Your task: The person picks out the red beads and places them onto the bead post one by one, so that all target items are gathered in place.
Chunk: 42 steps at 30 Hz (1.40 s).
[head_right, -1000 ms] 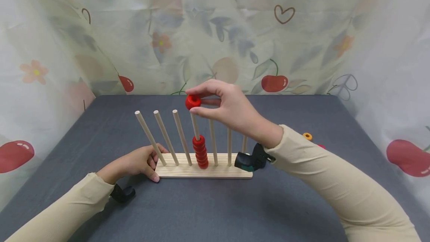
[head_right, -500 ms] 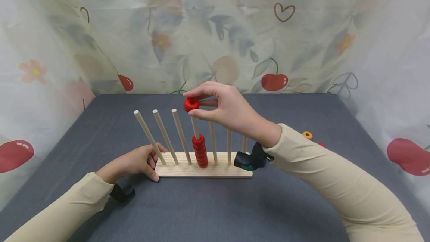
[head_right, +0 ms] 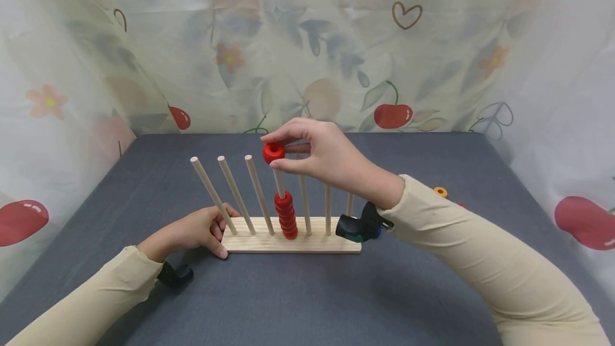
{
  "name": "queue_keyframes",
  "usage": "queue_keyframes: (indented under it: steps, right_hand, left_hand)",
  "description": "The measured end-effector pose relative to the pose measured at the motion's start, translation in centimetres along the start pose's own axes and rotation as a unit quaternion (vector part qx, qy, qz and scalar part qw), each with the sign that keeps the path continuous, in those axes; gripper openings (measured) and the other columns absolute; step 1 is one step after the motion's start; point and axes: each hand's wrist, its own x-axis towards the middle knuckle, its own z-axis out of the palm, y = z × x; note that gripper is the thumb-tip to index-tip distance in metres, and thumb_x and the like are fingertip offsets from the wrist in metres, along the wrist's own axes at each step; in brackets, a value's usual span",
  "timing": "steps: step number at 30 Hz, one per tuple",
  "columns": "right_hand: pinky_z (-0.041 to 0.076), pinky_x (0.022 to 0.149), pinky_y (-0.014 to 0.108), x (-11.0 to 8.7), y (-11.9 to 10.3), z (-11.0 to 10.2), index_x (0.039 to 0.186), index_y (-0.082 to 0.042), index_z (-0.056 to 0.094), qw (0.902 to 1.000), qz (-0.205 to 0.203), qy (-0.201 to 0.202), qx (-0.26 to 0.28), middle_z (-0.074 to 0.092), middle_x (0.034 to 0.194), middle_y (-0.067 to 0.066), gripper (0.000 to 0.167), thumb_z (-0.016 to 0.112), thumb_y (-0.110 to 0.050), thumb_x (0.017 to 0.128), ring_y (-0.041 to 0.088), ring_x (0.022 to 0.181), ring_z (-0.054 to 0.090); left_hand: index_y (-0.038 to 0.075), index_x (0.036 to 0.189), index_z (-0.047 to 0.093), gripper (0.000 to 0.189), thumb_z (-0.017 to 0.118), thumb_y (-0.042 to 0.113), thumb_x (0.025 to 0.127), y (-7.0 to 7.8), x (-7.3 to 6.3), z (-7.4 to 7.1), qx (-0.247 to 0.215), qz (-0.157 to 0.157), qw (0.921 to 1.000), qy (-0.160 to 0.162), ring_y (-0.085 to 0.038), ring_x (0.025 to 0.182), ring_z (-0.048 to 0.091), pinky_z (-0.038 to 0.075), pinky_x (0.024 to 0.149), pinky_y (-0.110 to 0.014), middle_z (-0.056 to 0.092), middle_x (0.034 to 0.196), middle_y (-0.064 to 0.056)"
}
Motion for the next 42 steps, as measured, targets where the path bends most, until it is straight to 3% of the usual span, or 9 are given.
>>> queue_keyframes:
  steps: [12, 42]
  right_hand:
    - [0.051, 0.089, 0.024, 0.09, -0.02, -0.03, 0.119, -0.008, 0.067, 0.9998, 0.01, -0.018, -0.007, 0.064, 0.116, 0.003, 0.041, 0.077, -0.005, 0.08, 0.012, 0.105, 0.063]
    - [0.053, 0.085, 0.027, 0.35, -0.14, -0.1, 0.117, -0.014, 0.069, 0.9965, 0.032, -0.047, -0.061, 0.066, 0.112, -0.002, 0.037, 0.078, -0.011, 0.081, 0.01, 0.098, 0.067]
  left_hand:
    - [-0.007, 0.129, 0.049, 0.08, 0.088, -0.004, 0.06, 0.0, -0.02, -0.09, -0.02, -0.008, 0.9997, -0.007, -0.017, 0.072, 0.057, 0.05, 0.067, -0.029, 0.056, 0.087, -0.012]
    - [-0.008, 0.129, 0.049, 0.08, 0.088, -0.005, 0.059, 0.04, 0.1, -0.08, -0.016, -0.008, 0.9998, -0.01, -0.017, 0.071, 0.056, 0.05, 0.066, -0.029, 0.055, 0.085, -0.011]
